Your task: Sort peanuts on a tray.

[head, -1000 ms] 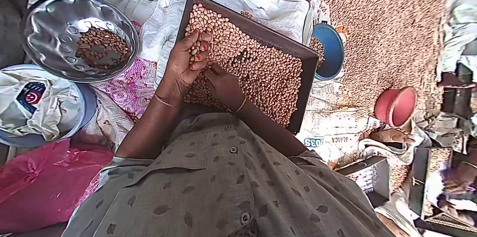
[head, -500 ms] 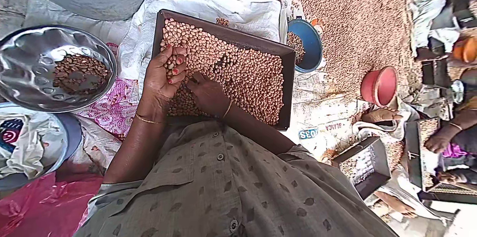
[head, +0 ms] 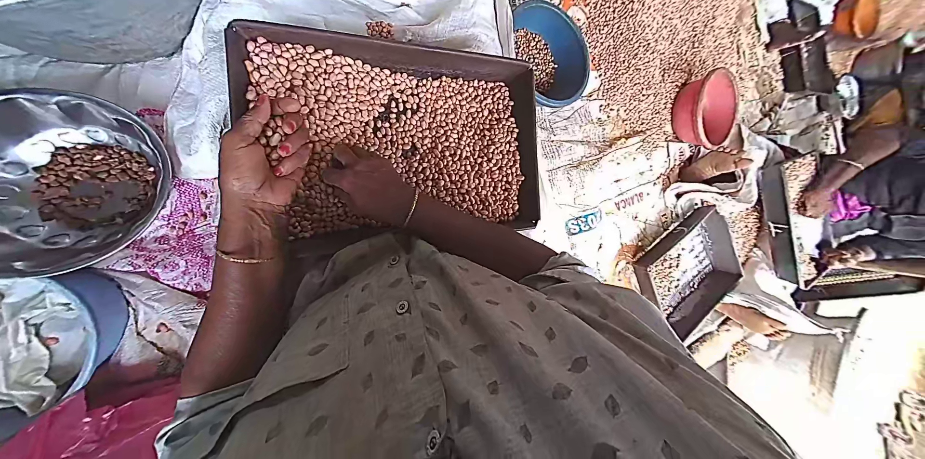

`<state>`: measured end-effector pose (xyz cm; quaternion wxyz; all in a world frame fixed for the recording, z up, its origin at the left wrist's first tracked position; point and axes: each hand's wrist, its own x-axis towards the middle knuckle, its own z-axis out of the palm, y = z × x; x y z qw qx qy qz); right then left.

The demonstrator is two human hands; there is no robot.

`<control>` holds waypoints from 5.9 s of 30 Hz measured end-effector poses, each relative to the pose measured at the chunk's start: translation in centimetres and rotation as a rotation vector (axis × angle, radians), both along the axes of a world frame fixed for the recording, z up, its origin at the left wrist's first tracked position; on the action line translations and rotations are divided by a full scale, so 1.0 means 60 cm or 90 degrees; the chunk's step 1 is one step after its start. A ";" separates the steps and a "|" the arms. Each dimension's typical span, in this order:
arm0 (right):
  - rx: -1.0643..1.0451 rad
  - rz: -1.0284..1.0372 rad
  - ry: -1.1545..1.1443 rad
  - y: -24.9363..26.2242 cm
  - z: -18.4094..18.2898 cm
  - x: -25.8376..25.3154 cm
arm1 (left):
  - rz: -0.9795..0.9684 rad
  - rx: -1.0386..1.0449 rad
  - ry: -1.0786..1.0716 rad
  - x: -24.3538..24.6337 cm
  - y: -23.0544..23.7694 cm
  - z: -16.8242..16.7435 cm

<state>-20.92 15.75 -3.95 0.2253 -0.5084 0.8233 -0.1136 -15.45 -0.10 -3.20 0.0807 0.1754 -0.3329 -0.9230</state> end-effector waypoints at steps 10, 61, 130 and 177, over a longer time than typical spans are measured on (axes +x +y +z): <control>-0.443 -0.261 -0.052 0.029 0.026 -0.051 | -0.124 -0.124 -0.120 -0.002 0.007 0.003; -0.276 -0.358 0.139 0.283 -0.012 -0.067 | -0.091 -0.106 -0.043 -0.002 0.006 -0.006; -0.079 -0.357 0.126 0.126 0.038 -0.201 | -0.016 -0.744 -0.120 -0.135 -0.011 0.153; -0.100 -0.035 -0.192 0.207 0.068 -0.127 | 0.181 -0.579 -0.073 0.167 -0.007 -0.102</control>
